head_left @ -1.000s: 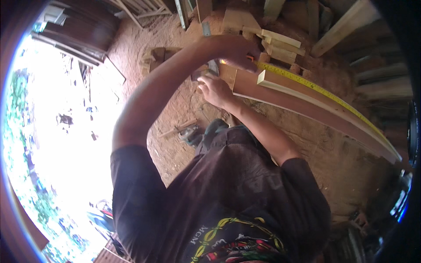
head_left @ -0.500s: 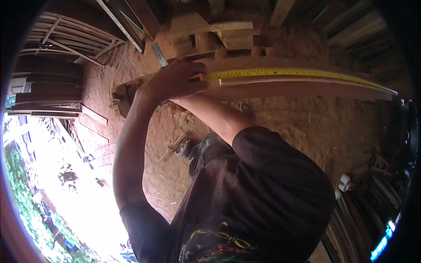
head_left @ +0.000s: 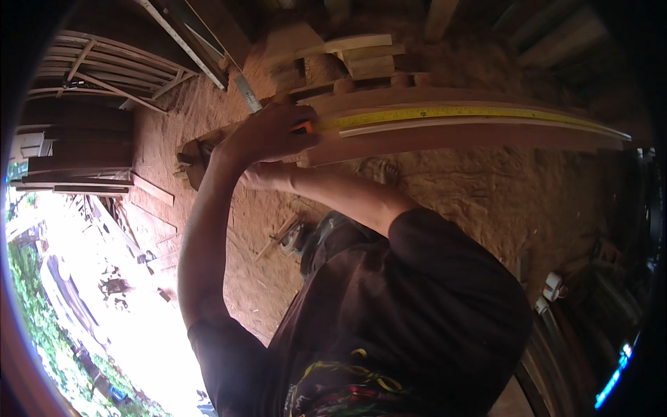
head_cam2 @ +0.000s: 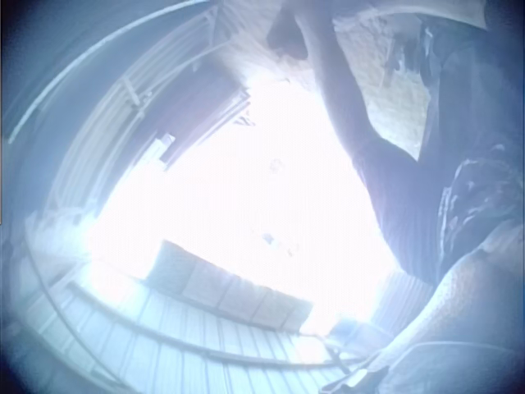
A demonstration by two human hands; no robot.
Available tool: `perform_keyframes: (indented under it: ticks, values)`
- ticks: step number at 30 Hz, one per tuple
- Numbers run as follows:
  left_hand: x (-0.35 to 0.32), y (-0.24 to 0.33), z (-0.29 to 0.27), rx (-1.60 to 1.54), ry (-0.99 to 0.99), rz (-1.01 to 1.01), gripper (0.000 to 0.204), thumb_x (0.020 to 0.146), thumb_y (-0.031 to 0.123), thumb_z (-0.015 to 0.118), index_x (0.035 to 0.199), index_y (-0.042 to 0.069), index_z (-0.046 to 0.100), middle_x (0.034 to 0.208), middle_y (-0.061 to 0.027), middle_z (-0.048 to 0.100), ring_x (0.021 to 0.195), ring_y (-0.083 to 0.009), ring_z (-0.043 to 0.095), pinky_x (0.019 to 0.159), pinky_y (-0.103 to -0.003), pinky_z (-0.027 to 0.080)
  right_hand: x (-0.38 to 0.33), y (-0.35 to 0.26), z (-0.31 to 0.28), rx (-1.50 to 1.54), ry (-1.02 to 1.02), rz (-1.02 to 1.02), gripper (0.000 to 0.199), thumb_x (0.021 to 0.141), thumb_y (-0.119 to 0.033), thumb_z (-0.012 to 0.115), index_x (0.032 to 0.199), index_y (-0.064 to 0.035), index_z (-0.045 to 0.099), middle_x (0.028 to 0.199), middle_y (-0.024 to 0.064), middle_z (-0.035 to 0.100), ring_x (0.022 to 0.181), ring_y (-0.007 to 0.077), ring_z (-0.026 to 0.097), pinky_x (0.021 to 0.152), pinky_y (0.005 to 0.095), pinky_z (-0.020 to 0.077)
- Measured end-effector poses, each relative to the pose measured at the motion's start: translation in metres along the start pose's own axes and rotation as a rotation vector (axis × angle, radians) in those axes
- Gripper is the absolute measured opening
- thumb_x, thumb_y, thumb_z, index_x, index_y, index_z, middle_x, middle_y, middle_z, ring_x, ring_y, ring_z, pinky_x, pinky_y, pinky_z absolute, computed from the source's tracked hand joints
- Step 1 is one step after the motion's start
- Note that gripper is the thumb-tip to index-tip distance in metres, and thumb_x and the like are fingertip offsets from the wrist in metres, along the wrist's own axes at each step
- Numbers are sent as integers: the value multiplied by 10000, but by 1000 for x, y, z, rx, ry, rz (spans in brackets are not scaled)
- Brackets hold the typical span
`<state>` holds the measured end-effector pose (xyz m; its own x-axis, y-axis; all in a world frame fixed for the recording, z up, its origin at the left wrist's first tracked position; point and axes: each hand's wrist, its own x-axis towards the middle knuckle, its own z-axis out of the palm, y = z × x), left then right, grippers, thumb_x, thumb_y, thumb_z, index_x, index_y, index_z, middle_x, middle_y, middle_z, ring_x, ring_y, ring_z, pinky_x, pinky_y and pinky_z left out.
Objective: The person picks up a long wooden plank, places it on a workbench, and uses a tape measure and pencil to mark measurements along its length. The person repeatedly measures and marks the plank multiple times.
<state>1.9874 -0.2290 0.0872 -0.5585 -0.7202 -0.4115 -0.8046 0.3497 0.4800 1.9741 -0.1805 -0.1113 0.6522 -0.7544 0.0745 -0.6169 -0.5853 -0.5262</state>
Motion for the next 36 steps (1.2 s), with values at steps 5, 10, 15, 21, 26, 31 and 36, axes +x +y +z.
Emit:
perform_keyframes:
  ticks: [5,10,15,21,26,31,36]
  values:
    - [6,-11,6,-3,20,105,432,939,432,720,1256,139,715,1094,-155,750,1031,-339,724,950,-449,570,-110,-20,-33,628,-45,70,242,987,-174,643,1192,-54,597,866,164,680,814,352,706,752,463,556]
    - [12,-15,6,20,14,163,414,951,413,703,1247,124,716,1039,-147,753,970,-342,732,914,-450,577,-212,9,-102,788,149,166,187,1000,-140,663,1165,-58,693,930,97,714,814,205,716,730,372,575]
    - [10,-10,6,-16,-40,89,407,977,373,683,1267,88,699,1162,-154,721,1083,-341,694,956,-440,550,-255,50,-197,1066,266,275,190,1068,-130,631,1205,-15,695,1040,88,723,873,136,695,710,274,574]
    - [9,-10,9,12,11,142,361,960,357,670,1212,102,705,1111,-153,759,1016,-341,741,898,-472,569,-233,81,-280,1052,705,188,157,1053,-150,677,1084,3,675,871,53,681,754,112,641,648,289,541]
    - [12,-11,11,6,0,118,336,966,346,661,1200,111,712,1083,-154,762,982,-342,740,880,-461,568,-188,99,-288,1019,535,147,177,1063,-184,666,1060,-8,672,815,27,650,724,103,611,660,278,523]
    - [12,-9,14,-8,15,59,308,972,335,644,1175,121,729,1025,-142,768,949,-334,740,858,-456,565,-164,114,-267,1018,351,207,234,1049,-233,687,1047,-1,719,812,19,672,742,92,636,681,268,527]
    - [13,-7,14,47,16,56,296,1003,297,668,1183,66,710,1014,-149,741,929,-323,724,839,-424,557,-162,120,-263,993,273,255,272,1039,-261,694,1014,4,752,796,20,692,746,87,644,694,265,529]
